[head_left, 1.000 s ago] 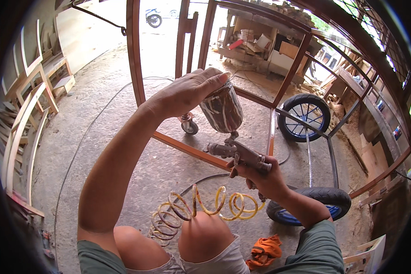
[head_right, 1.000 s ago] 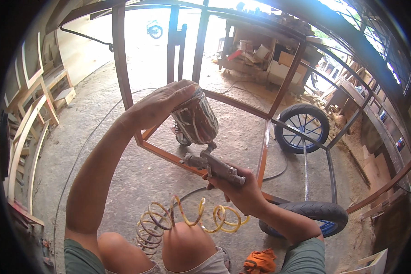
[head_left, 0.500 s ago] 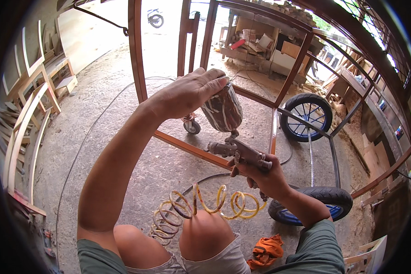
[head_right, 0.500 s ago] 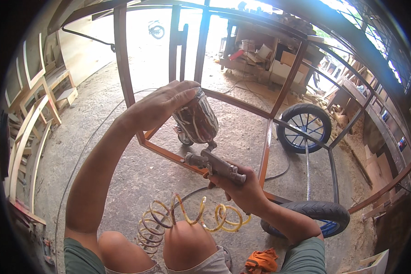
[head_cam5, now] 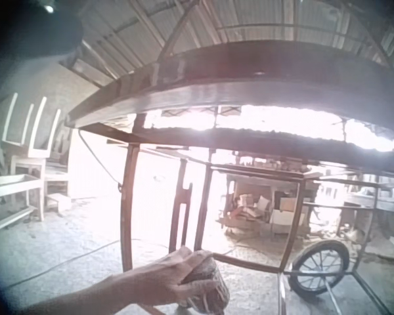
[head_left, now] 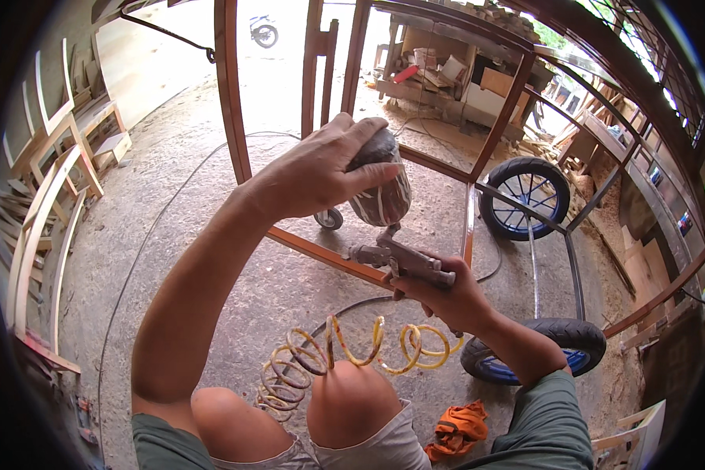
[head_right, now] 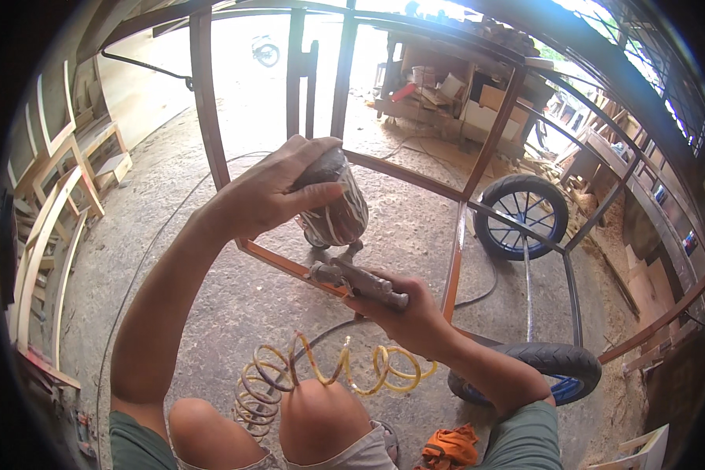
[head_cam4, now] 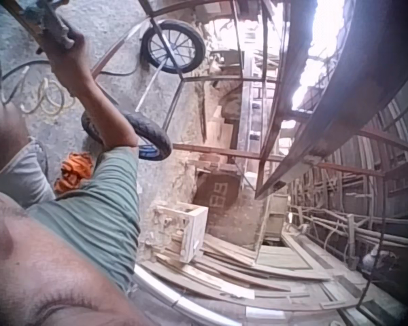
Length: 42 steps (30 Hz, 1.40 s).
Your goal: The person uses a spray gun to apply paint to a metal or wood furniture frame, then sits on the floor to open and mix paint in several containers using a wooden stick.
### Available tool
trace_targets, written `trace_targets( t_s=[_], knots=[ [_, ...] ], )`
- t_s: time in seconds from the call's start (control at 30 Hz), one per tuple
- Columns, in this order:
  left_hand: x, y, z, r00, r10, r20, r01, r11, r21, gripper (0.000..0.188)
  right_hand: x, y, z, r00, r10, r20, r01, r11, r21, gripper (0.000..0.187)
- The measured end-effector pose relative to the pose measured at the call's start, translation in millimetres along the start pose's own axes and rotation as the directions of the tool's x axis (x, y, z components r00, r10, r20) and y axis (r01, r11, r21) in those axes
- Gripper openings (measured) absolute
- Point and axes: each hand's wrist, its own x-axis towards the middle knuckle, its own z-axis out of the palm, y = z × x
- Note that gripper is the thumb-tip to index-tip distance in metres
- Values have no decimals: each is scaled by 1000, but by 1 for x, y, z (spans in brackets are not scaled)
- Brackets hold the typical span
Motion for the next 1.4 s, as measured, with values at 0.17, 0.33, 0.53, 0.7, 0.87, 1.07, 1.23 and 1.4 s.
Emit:
trace_targets(
  t_s=[0.17, 0.33, 0.53, 0.7, 0.87, 1.07, 1.23, 1.4],
  knots=[
    [8, 24, 4, 998, -33, 59, 21, 979, 203, 82, 6, 2, 4, 997, 73, 3, -73, 997, 4, 39],
    [26, 25, 6, 965, -157, 212, 96, 957, 275, 120, 6, 2, -3, 993, 119, 28, -121, 990, 79, 33],
    [-6, -10, 4, 967, -60, -247, 86, 991, 99, 118, 31, -29, -45, 971, 46, -234, -54, 998, -29, 30],
    [-122, -11, 103, 585, -217, 782, 491, 862, -128, 58, 56, -33, -133, 854, 11, -520, -124, 975, -183, 33],
    [-171, -58, 109, 684, -51, 727, 212, 968, -132, 60, 104, -16, -176, 765, 14, -643, -256, 924, -285, 30],
    [-155, -9, 34, 754, -82, 652, 87, 996, 24, 35, 167, 86, -254, 693, 17, -720, -408, 833, -373, 27],
    [-172, 55, 47, 974, 165, 154, -153, 984, -87, 31, 225, 158, -274, 625, 16, -781, -524, 749, -404, 27],
    [-175, 50, 71, 983, 170, 71, -142, 945, -294, 24, 256, 205, -288, 635, -111, -764, -461, 740, -490, 28]
  ],
)
